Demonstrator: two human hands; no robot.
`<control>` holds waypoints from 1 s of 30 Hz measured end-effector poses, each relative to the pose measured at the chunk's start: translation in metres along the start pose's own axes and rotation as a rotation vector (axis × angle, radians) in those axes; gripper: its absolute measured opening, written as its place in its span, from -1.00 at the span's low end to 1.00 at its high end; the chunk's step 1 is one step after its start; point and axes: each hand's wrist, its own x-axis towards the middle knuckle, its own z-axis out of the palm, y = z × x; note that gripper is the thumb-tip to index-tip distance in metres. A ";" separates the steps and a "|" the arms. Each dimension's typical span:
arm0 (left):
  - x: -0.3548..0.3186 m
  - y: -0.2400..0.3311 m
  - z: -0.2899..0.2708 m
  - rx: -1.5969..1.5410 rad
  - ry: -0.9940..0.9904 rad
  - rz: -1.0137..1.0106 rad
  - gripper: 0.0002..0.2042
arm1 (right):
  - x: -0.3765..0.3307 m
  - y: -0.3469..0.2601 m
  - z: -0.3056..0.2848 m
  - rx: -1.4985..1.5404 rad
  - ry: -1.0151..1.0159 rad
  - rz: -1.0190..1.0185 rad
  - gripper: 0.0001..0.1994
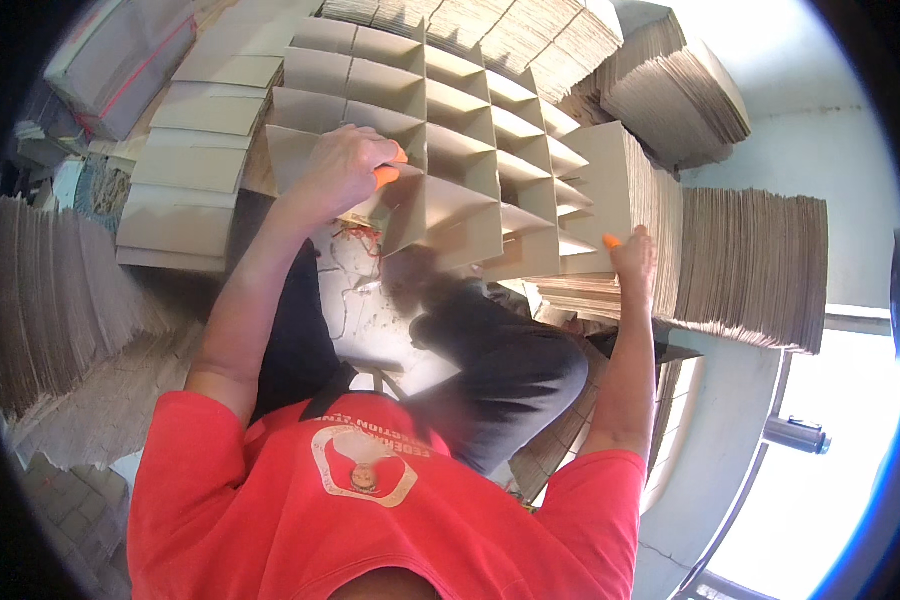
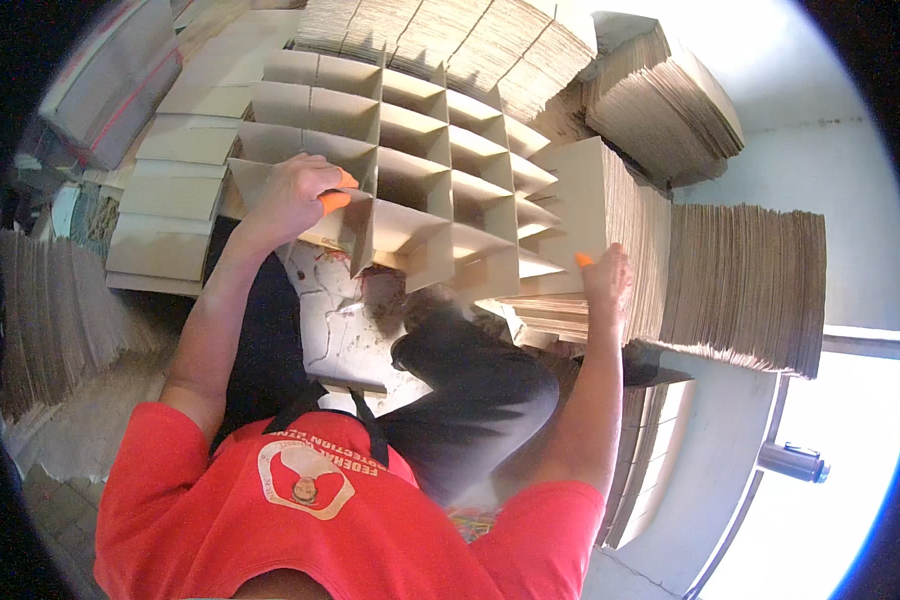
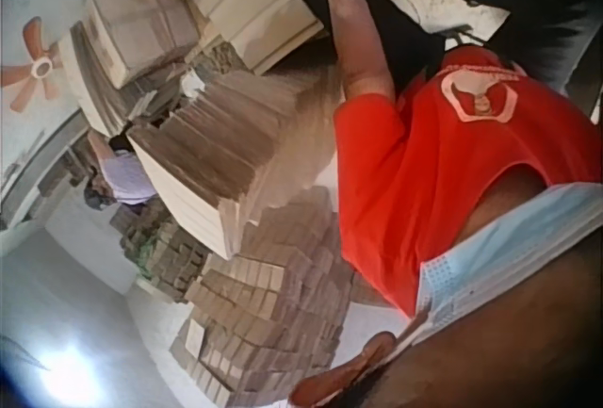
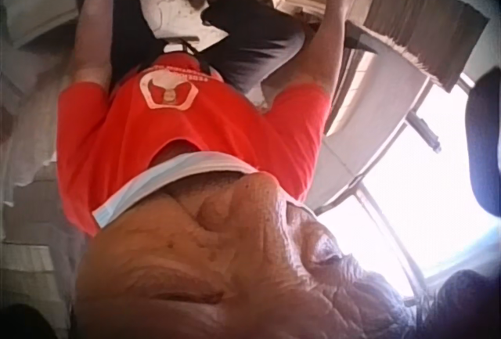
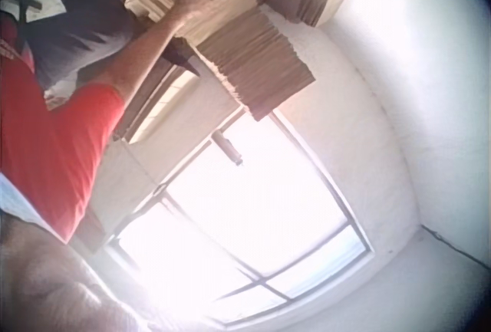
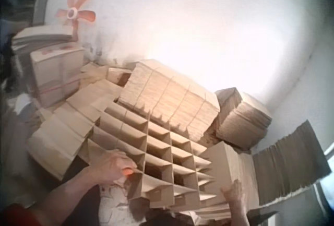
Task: The person repeatedly picks up flat cardboard sheets with pre-cut slots, inserts them into a growing stack to form a honeycomb-like structure, and aligns each piece. The process continues with multiple identical sheets being added one by one.
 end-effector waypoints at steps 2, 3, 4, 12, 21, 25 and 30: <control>0.003 0.002 -0.001 -0.001 -0.022 -0.018 -0.91 | -0.002 0.009 0.011 0.053 -0.045 -0.023 -0.58; 0.002 0.003 -0.002 0.004 -0.033 -0.032 -0.91 | -0.001 0.010 0.015 0.081 -0.016 -0.041 -0.56; 0.002 0.003 -0.002 0.003 -0.028 -0.019 -0.89 | 0.000 0.012 0.018 0.107 0.014 -0.059 -0.55; -0.002 0.004 -0.002 0.005 -0.035 -0.025 -0.78 | 0.003 0.018 0.015 0.386 0.246 0.368 -0.54; -0.029 -0.017 -0.051 0.099 0.129 -0.025 -0.54 | -0.027 -0.060 -0.156 0.894 0.770 -0.176 -0.43; -0.039 -0.034 -0.060 0.121 0.150 -0.033 -0.60 | -0.052 -0.121 -0.197 1.237 0.382 -0.375 -0.42; -0.043 -0.040 -0.050 0.021 0.090 -0.088 -0.77 | -0.064 -0.181 -0.198 1.191 0.239 -0.549 -0.42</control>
